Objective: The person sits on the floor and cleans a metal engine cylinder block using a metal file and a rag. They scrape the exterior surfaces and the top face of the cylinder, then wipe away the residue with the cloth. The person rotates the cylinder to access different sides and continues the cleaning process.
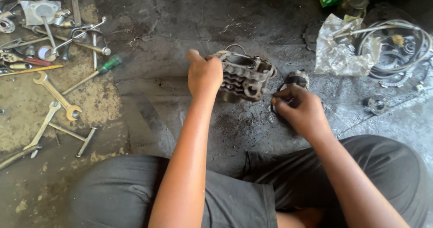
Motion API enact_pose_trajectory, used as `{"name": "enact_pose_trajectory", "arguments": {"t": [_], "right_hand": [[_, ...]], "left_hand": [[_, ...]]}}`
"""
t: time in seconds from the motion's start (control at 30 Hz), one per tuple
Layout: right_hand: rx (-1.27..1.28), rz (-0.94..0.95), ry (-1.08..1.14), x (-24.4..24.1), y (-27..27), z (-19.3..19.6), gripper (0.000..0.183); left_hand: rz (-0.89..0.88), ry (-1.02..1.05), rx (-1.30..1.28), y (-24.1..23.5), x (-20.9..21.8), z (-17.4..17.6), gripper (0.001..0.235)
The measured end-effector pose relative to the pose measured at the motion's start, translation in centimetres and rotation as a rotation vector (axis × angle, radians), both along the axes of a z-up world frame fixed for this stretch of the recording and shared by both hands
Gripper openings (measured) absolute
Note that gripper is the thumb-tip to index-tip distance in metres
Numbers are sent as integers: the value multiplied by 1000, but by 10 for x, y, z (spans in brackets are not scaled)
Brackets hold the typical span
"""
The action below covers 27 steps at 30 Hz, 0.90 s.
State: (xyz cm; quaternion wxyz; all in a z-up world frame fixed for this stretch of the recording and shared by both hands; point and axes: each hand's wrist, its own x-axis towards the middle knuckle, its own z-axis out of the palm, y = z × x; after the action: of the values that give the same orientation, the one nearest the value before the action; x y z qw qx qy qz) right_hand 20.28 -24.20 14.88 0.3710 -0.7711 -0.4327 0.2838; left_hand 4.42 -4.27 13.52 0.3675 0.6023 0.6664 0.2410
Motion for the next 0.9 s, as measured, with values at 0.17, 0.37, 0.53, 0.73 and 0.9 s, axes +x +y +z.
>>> {"name": "enact_pose_trajectory", "arguments": {"t": [0.17,0.37,0.53,0.73,0.9], "right_hand": [[24,-235,323,27,10,-24,27],[114,-186,135,21,25,-20,25],[124,-206,-20,13,7,-3,23],[37,-11,-91,-32,4,20,25],[143,76,-171,-48,19,19,27]], "left_hand": [[-119,49,-258,-21,8,47,64],[-243,-75,-335,-16,-6,52,29],[-348,-288,-436,6,-20,27,18],[-382,-268,-412,8,-23,28,17],[-440,-300,-409,1,-23,35,19]]}}
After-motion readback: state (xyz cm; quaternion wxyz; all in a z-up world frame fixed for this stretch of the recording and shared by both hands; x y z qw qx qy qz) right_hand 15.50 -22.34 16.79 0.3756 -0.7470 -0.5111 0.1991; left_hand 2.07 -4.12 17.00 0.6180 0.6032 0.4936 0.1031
